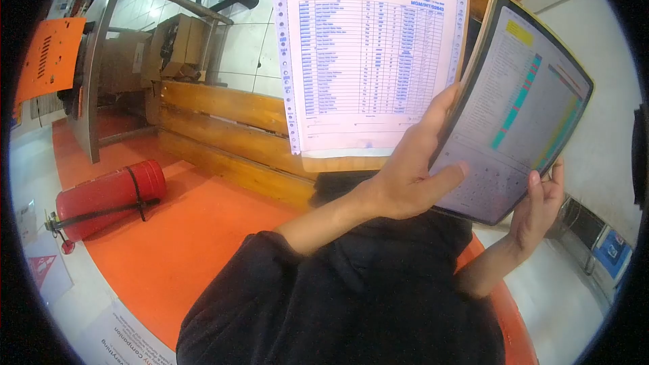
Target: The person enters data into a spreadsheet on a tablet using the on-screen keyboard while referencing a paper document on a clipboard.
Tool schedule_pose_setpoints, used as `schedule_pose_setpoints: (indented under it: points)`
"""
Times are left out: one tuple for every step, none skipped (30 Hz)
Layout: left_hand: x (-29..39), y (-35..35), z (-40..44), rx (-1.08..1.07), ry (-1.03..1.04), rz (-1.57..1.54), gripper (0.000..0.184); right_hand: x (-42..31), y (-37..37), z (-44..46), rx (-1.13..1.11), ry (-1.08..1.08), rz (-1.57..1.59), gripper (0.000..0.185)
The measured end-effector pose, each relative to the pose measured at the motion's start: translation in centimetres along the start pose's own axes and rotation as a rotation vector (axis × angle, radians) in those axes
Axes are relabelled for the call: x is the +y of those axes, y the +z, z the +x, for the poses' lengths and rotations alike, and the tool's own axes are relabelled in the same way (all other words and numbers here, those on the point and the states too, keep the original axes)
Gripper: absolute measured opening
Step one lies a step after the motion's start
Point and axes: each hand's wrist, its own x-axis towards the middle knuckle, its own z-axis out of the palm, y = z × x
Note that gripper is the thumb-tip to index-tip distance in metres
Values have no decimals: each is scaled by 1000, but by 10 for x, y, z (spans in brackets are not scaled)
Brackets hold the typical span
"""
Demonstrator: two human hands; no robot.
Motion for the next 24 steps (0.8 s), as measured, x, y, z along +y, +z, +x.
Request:
schedule_pose_setpoints:
  points:
    - [0, 0, 0, 0, 0, -1, 80, 0, 0, 0, 0, 0, -1, 59]
    - [-1, 1, 0, 8, 10, 3, 81, 0, 1, 0, 1, -3, 5, 59]
    - [-1, 1, 0, 15, 20, 7, 81, 0, 2, 0, 2, -6, 12, 58]
    - [-2, 1, -1, 15, 20, 7, 81, 0, 2, 1, 2, -6, 12, 58]
    - [-3, 1, -1, 17, 18, 3, 81, 0, 3, 1, 2, -15, 14, 58]
    - [-3, 1, -1, 19, 17, -1, 81, 0, 3, 1, 2, -24, 16, 58]
    - [-3, 2, -1, 19, 16, -2, 81, 0, 2, 0, 2, -23, 16, 58]
    - [-3, 2, -1, 21, 24, -16, 81, 0, 1, 0, 5, -18, 4, 59]
    - [-3, 3, -1, 23, 32, -30, 82, 0, 0, 0, 7, -12, -7, 60]
    - [-4, 2, -1, 22, 32, -32, 82, 1, -1, 0, 9, -12, -9, 60]
    - [-6, 1, 0, 23, 42, -39, 81, 1, -1, -1, 18, -15, -14, 61]
    - [-7, 1, 0, 22, 53, -47, 81, 2, -2, -1, 28, -18, -20, 61]
    - [-6, 1, -3, 19, 53, -53, 81, 3, 1, -1, 33, -18, -25, 61]
    - [-5, 0, -6, 39, 31, 18, 82, 3, 7, -1, 68, -36, -30, 63]
    - [-4, 1, -8, 54, 10, 80, 82, 1, 9, -3, 109, -55, -44, 65]
    - [-2, -1, -6, 37, -21, 70, 84, 1, 4, -6, 137, 16, -158, 68]
    - [-5, -3, -9, 58, -22, 110, 84, -2, 3, -10, 167, 37, -187, 69]
    - [-11, -3, -11, 73, -23, 142, 84, -4, 3, -13, 195, 59, -215, 69]
    - [-5, 2, -11, 137, -87, 22, 83, -8, 12, -10, 171, 42, -156, 66]
    - [2, 8, -10, 188, -84, -70, 82, -13, 22, -7, 146, 27, -97, 62]
    - [4, 7, -6, 188, -80, -48, 81, -19, 26, -3, 81, 27, -41, 57]
    - [5, 6, -2, 165, -42, -47, 80, -20, 28, -1, 110, 17, -64, 57]
    - [7, 7, 0, 167, -56, -48, 80, -19, 28, 2, 75, -21, -4, 53]
    - [8, 8, 0, 172, -69, -41, 79, -18, 28, 3, 34, -58, 60, 49]
